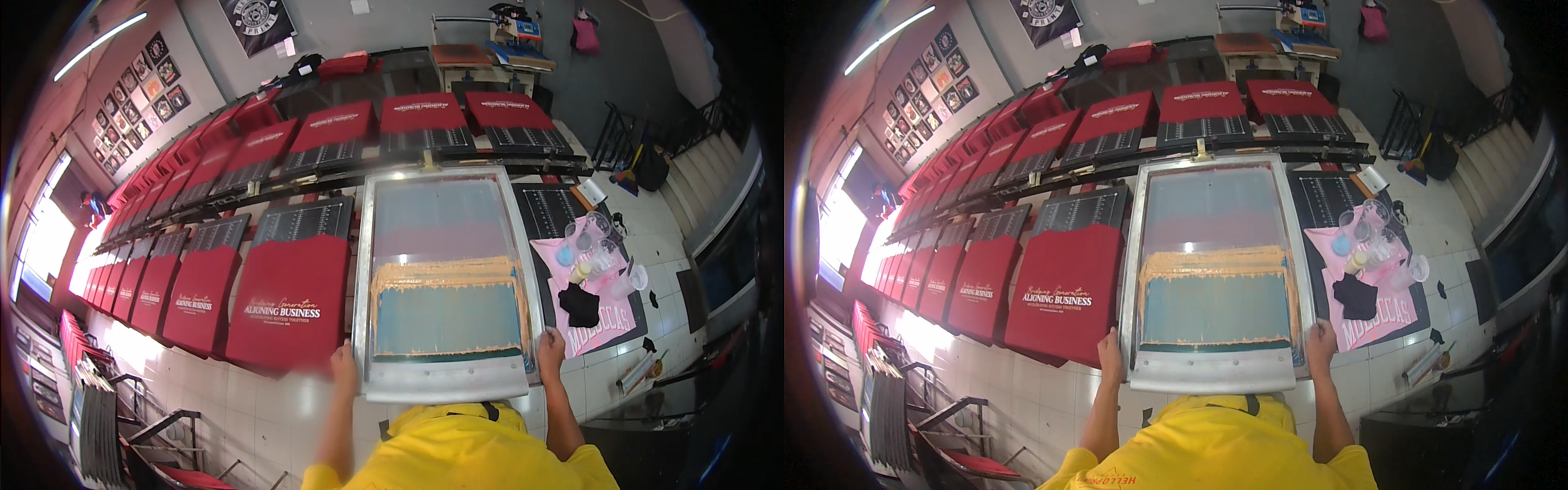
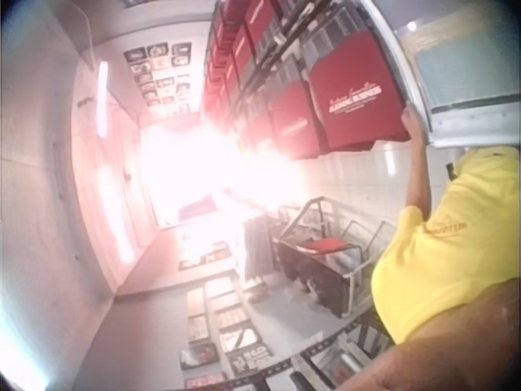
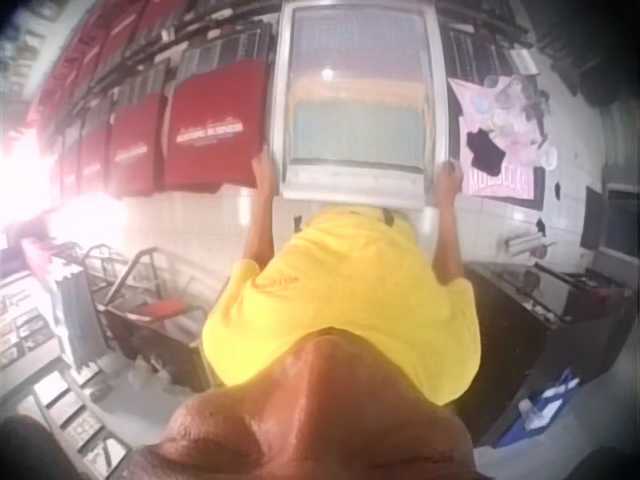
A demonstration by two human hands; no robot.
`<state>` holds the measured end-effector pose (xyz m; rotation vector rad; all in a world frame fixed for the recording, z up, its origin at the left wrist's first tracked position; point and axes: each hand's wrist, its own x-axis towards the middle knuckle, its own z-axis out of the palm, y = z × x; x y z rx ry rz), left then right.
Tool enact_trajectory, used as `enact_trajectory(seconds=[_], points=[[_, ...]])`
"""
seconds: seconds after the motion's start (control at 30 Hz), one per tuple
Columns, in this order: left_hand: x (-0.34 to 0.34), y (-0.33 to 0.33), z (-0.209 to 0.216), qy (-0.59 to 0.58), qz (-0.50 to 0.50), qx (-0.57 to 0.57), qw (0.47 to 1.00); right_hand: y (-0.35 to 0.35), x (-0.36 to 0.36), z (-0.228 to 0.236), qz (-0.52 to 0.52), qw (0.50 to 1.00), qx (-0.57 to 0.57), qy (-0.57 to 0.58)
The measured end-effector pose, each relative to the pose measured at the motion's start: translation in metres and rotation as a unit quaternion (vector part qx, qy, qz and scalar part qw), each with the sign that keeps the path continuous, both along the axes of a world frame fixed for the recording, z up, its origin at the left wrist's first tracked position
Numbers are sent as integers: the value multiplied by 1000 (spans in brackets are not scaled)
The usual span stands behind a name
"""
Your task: The person performs screen printing by applying ink across a screen onto t-shirts using a squeegee and moving the printing frame between different platens.
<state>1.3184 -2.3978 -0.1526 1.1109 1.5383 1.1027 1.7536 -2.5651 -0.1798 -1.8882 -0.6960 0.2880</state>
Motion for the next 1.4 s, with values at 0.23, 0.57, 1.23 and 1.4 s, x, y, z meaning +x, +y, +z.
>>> enact_trajectory(seconds=[0.23, 0.57, 1.23, 1.4], points=[[-4, -3, -10, 6, -10, 18, 1000, -10, 1, -21, -14, 1000, 9, -2], [-7, 10, -19, 22, -18, -12, 1000, 2, -7, -1, -22, 999, -28, -24], [-7, 17, -21, 10, -32, -51, 998, 11, 6, -14, -7, 999, -39, -8], [-9, 18, -21, 14, -32, -57, 998, 13, 2, -11, -16, 999, -40, -3]])
